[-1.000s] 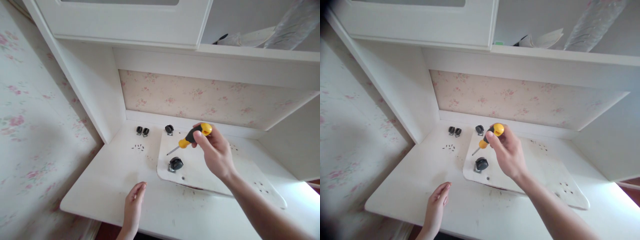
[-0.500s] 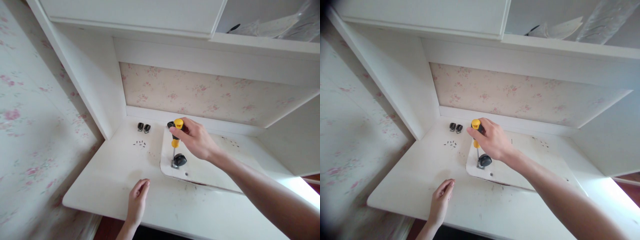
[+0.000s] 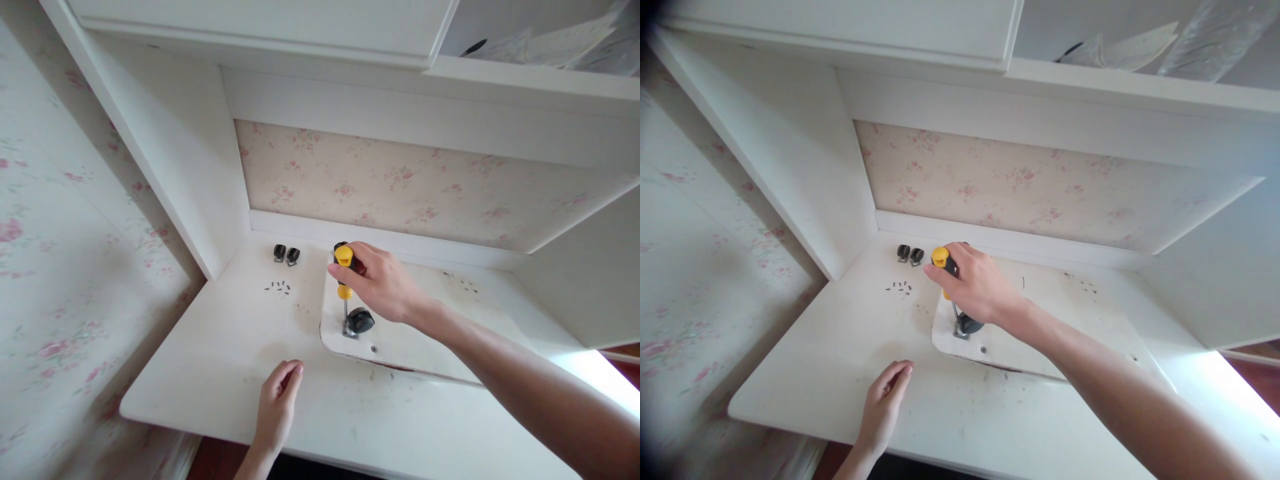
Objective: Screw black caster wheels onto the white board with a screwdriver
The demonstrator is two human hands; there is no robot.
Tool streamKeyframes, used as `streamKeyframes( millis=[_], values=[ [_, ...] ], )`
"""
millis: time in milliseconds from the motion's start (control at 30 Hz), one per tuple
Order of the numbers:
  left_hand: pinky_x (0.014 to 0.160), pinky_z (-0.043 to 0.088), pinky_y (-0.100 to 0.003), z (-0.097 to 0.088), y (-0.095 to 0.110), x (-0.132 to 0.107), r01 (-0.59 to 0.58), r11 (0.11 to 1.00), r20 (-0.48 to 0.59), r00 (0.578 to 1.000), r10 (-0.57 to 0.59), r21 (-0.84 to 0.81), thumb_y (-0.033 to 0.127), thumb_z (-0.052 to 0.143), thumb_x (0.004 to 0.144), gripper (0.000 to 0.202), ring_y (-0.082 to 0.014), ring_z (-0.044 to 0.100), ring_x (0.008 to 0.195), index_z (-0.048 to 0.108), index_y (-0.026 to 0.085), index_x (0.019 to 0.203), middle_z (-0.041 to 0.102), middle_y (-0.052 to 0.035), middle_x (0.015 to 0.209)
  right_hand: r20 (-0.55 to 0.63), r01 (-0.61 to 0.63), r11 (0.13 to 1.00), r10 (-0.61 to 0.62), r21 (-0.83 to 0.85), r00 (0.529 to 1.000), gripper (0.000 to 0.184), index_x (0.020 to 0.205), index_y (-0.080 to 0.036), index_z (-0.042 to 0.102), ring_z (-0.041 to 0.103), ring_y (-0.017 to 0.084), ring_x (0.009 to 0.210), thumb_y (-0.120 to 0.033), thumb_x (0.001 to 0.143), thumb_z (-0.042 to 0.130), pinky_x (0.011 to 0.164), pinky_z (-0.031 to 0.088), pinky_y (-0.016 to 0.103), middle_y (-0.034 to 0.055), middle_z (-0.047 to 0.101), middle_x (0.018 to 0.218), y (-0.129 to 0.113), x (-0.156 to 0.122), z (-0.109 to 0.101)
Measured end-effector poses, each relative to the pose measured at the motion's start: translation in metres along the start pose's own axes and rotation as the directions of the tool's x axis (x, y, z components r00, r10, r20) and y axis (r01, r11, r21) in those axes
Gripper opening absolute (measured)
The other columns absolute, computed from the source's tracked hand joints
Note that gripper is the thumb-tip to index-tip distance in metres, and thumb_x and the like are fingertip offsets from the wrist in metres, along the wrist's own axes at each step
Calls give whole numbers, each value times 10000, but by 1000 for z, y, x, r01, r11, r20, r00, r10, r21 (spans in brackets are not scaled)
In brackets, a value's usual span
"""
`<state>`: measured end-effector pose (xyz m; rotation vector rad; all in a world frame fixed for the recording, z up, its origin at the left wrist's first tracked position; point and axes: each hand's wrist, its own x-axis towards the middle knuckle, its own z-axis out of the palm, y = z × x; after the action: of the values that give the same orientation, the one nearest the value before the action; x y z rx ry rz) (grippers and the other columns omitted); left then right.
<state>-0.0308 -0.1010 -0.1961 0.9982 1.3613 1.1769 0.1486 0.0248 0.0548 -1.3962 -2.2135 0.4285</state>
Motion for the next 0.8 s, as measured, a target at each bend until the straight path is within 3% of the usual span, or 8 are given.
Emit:
streamKeyframes(
  millis=[133, 233, 333, 400, 433, 533, 667, 800],
  values=[
    [590, 408, -214, 0, 3, 0, -33, 998, 15, 999, 32, 44, 486, 613, 888, 341, -152, 522, 686, 723, 167, 933, 645, -39, 785, 16, -3, 997, 4, -78, 1000, 306, 778, -225, 477, 480, 132, 647, -481, 940, 517, 618, 335, 290, -18, 566, 778, -1, 0, -3],
    [614, 416, -219, 1, 5, 1, -51, 996, 29, 998, 49, 79, 479, 600, 898, 334, -157, 524, 693, 724, 171, 934, 640, -34, 772, 8, 48, 991, -48, -126, 999, 258, 805, -209, 529, 532, 137, 706, -440, 918, 553, 680, 393, 300, 33, 613, 970, -2, 2, -6],
    [621, 416, -223, 1, 7, 1, -58, 993, 45, 998, 54, 102, 474, 584, 909, 333, -161, 523, 697, 723, 173, 942, 638, -34, 774, 41, 126, 984, -122, -124, 992, 253, 1110, -221, 593, 609, 168, 851, -378, 914, 562, 773, 431, 308, 61, 613, 1210, -5, 5, -11],
    [620, 413, -225, 0, 8, 1, -64, 992, 56, 997, 58, 112, 473, 576, 914, 335, -160, 513, 690, 720, 173, 944, 629, -31, 770, 95, 150, 973, -135, -177, 986, 409, 1338, -291, 488, 632, 189, 861, -366, 938, 530, 749, 433, 315, 35, 657, 1176, -9, 6, -14],
    [625, 412, -227, 0, 8, 1, -70, 991, 62, 996, 63, 115, 471, 571, 918, 334, -159, 509, 688, 717, 172, 943, 624, -28, 768, 131, 167, 960, -140, -223, 981, 415, 1366, -317, 466, 639, 197, 849, -373, 957, 503, 727, 429, 316, 25, 677, 1132, -11, 7, -16],
    [651, 413, -231, 1, 8, 1, -89, 988, 79, 994, 80, 124, 465, 559, 928, 326, -160, 507, 701, 706, 173, 931, 617, -24, 776, 262, 249, 901, -159, -355, 952, 331, 1290, -306, 537, 655, 208, 829, -392, 1007, 388, 687, 419, 320, 40, 678, 1148, -20, 8, -24],
    [660, 412, -235, 1, 9, 1, -99, 986, 89, 992, 88, 135, 464, 553, 932, 323, -164, 510, 711, 697, 175, 913, 614, -23, 778, 426, 368, 844, -188, -391, 885, 416, 1408, -276, 454, 664, 212, 856, -318, 1016, 321, 665, 419, 325, 85, 598, 1327, -33, 16, -36],
    [654, 414, -235, 1, 8, -1, -98, 985, 86, 992, 87, 145, 463, 554, 930, 321, -165, 512, 704, 701, 177, 927, 621, -23, 777, 476, 434, 707, -155, -558, 866, 337, 1012, -208, 696, 651, 228, 784, -266, 1002, 364, 590, 371, 321, 94, 689, 1015, -46, 33, -39]
  ],
)
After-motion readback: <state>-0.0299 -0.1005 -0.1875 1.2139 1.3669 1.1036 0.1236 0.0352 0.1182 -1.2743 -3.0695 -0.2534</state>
